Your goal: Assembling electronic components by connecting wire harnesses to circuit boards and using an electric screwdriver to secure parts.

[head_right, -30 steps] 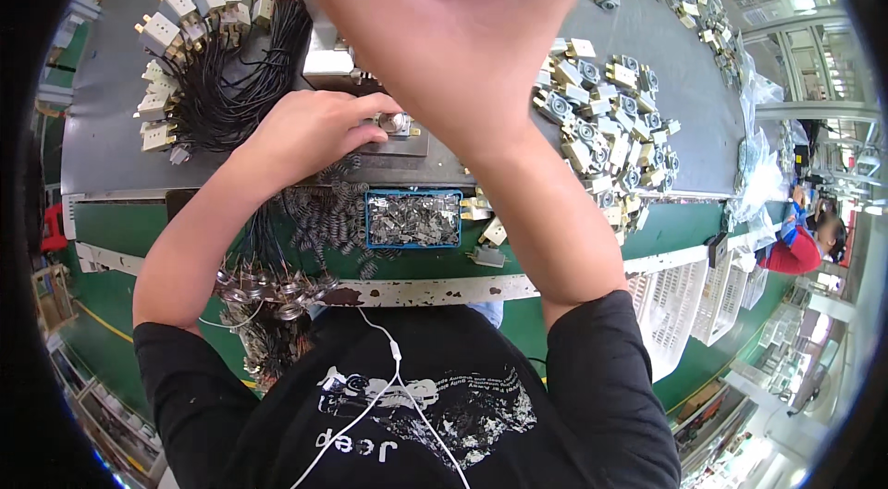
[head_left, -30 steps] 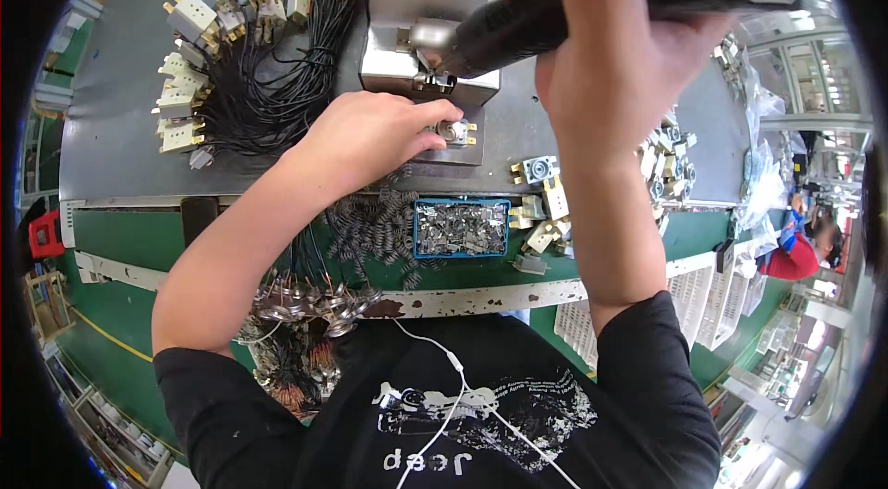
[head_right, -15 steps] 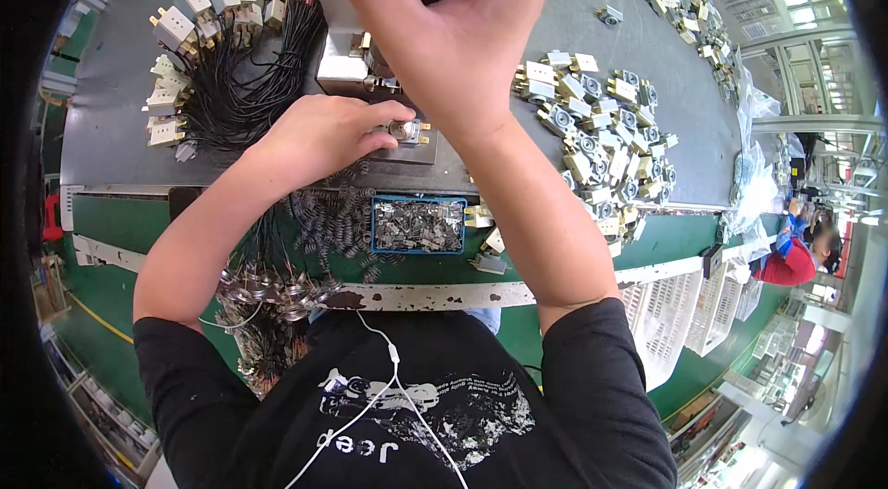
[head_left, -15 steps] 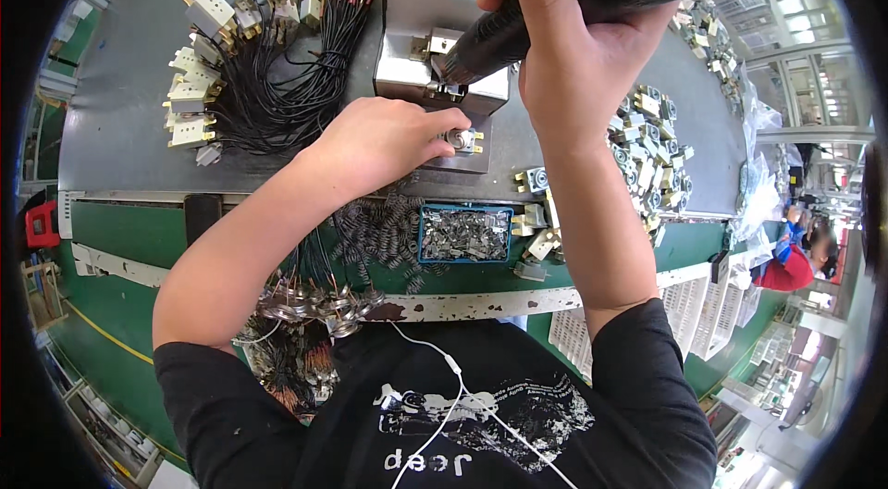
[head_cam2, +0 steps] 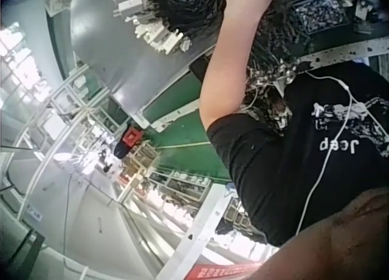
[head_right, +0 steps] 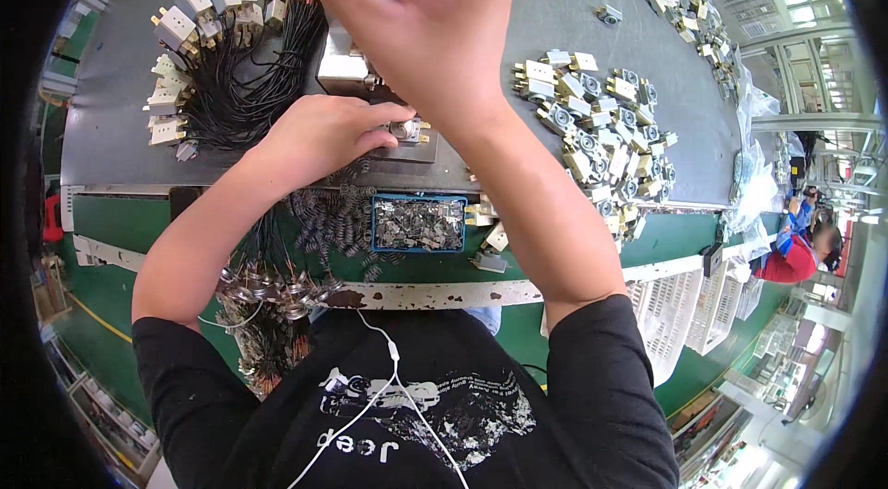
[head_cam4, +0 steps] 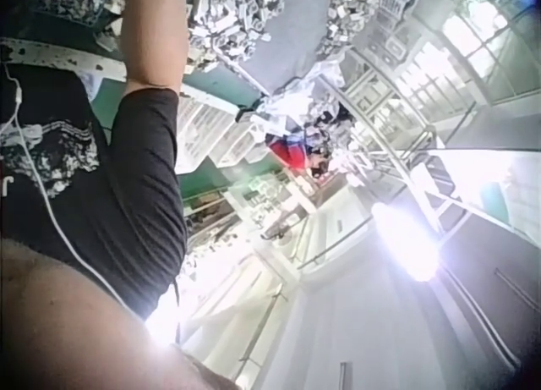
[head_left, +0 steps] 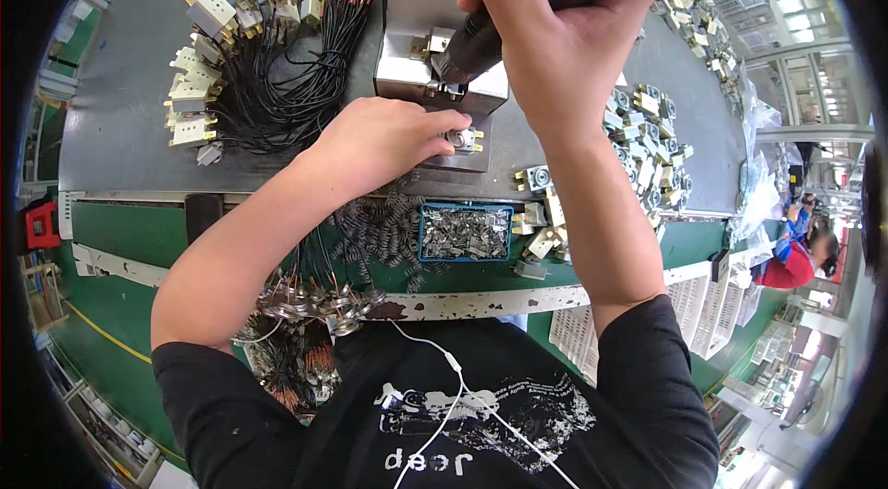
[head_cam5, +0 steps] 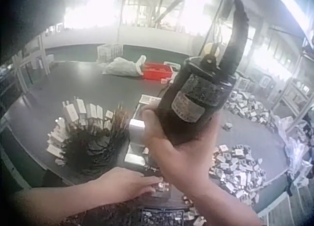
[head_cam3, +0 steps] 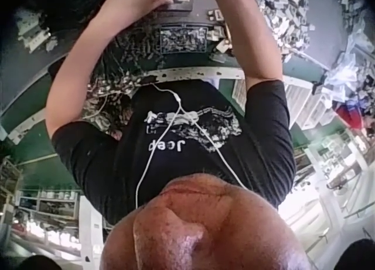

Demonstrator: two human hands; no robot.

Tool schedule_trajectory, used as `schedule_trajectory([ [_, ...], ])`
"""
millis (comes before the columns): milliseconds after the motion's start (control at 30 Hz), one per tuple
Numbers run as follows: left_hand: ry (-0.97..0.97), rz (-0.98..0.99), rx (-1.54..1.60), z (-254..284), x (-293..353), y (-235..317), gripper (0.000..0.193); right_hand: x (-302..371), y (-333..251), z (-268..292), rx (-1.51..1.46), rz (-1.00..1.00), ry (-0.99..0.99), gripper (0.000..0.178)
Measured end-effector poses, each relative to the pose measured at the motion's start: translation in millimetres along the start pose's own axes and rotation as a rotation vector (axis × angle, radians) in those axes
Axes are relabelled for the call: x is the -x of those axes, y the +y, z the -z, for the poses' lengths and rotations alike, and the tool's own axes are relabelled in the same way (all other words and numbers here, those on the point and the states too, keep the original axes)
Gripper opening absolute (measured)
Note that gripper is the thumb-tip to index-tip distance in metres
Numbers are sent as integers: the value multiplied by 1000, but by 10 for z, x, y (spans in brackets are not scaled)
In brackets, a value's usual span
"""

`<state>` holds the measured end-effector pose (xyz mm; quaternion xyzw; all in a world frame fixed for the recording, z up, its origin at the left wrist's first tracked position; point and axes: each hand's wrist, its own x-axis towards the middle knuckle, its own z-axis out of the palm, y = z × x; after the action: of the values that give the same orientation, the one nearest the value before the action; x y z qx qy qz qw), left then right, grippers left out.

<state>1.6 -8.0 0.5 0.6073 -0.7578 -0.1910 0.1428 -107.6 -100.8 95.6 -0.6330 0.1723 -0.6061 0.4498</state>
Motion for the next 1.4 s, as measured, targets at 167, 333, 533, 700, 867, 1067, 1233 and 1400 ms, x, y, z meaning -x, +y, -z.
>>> schedule_trajectory([
  [167, 116, -64, 44, -111, 32, -81, 32, 95, 20, 154, -119, -76, -67, 41],
  [333, 61, -43, 28, -27, -30, -81, 32, 25, 343, 361, -402, 227, -236, 23],
  [533, 7, -12, -7, 16, -41, -43, 33, 33, 634, 543, -585, 517, -345, 8],
  [700, -19, 0, -14, 27, -52, -13, 32, 26, 610, 553, -564, 564, -375, 8],
  [867, 10, -14, -35, 12, -20, -34, 32, 306, 101, 572, -37, -5, -194, 8],
  [1067, 7, -23, -43, 18, -42, -18, 31, 302, 121, 608, -8, -7, -241, 8],
  [1233, 64, -58, -23, -23, -28, -49, 30, 313, 152, 618, 18, 17, -241, 7],
  [1400, 43, -50, -74, -19, -18, -28, 29, 348, 121, 564, 5, 8, -224, 9],
])
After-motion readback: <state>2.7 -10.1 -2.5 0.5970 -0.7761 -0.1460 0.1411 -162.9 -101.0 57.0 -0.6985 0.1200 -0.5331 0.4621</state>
